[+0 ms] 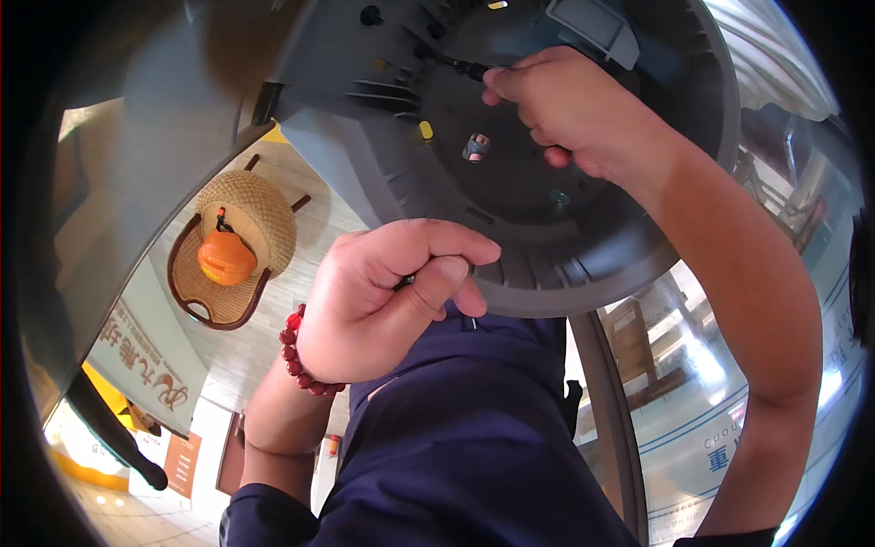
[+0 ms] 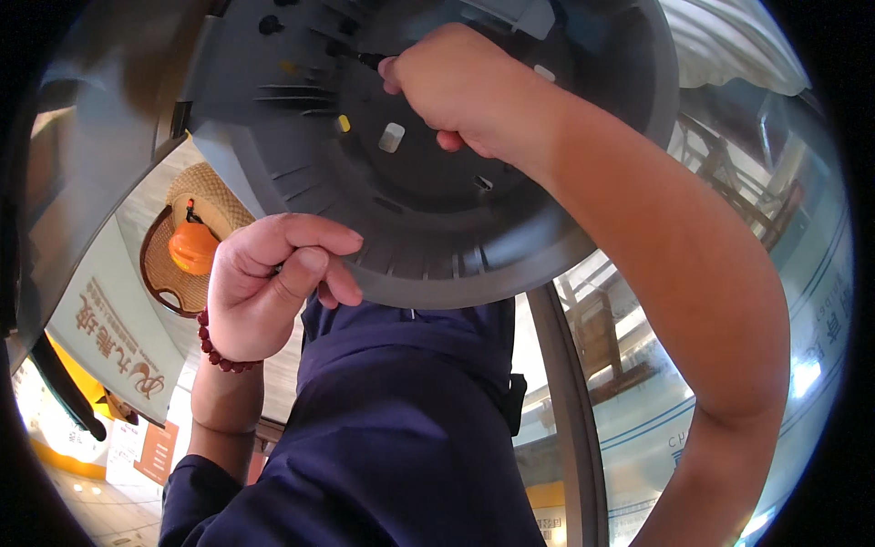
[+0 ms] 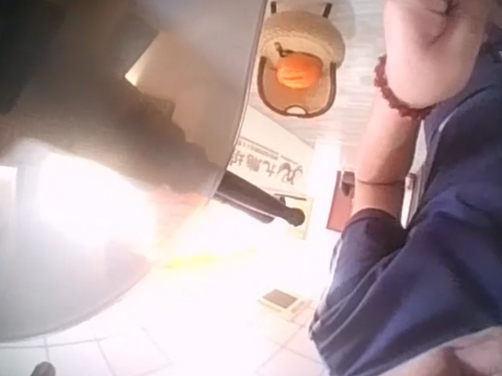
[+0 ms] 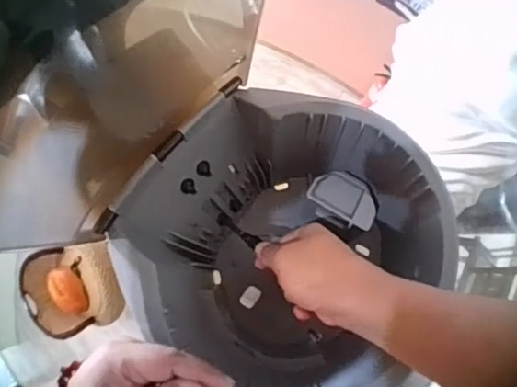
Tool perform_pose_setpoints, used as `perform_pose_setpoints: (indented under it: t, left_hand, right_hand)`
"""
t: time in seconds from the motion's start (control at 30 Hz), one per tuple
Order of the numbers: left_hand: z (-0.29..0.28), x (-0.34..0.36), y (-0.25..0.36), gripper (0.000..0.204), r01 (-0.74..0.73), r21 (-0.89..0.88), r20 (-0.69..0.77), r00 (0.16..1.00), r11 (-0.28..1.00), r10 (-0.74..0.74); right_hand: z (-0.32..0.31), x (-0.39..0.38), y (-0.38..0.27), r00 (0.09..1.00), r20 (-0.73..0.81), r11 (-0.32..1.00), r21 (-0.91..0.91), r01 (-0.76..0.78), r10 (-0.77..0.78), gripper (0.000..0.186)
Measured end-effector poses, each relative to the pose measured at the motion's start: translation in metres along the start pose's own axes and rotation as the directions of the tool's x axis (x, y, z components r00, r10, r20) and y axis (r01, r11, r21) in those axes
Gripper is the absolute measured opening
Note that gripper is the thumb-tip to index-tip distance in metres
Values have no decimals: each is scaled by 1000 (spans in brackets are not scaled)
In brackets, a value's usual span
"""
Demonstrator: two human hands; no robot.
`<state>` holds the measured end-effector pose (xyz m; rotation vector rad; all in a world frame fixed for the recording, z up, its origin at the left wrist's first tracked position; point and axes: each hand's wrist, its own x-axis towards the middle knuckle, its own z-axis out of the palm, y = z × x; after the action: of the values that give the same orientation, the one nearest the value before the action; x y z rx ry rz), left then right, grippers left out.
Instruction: The recorder is repairing an electric scooter by removing an orange component and manipulating internal wiring.
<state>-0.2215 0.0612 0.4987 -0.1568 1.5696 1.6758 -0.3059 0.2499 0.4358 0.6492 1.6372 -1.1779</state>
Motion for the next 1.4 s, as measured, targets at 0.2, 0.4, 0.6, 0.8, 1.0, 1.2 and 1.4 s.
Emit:
perform_pose_setpoints:
  t: [0.2, 0.4, 0.6, 0.8, 1.0, 1.2, 1.4]
  left_hand:
    - [-1, 0, 1, 20, 21, 7, 2, 1000, 1000, -21]
    - [-2, 0, -1, 20, 11, 15, 6, 1000, 1000, -11]
    - [1, 1, -1, 20, 18, -9, -12, 1000, 1000, -18]
    - [2, 1, -2, 21, 0, 2, -35, 999, 1000, 0]
    - [3, 1, 1, 21, 16, -8, -47, 999, 1000, -16]
    - [2, 0, 1, 22, 50, -22, -43, 998, 999, -51]
    - [5, 0, 8, 22, 60, -35, -59, 996, 998, -62]
  right_hand:
    - [4, -1, -2, 994, -66, 981, -180, 69, -82, 32]
    - [4, -1, -5, 990, -56, 938, -330, 104, -129, 37]
    - [7, 2, 3, 962, -93, 853, -491, 179, -255, 36]
    - [10, 9, 12, 932, -127, 825, -518, 228, -338, 35]
    - [17, 1, 9, 854, -134, 650, -710, 271, -502, 33]
    - [20, -3, 15, 742, 94, 110, -969, 222, -664, 21]
    - [17, -4, 14, 705, 133, 51, -971, 233, -697, 18]
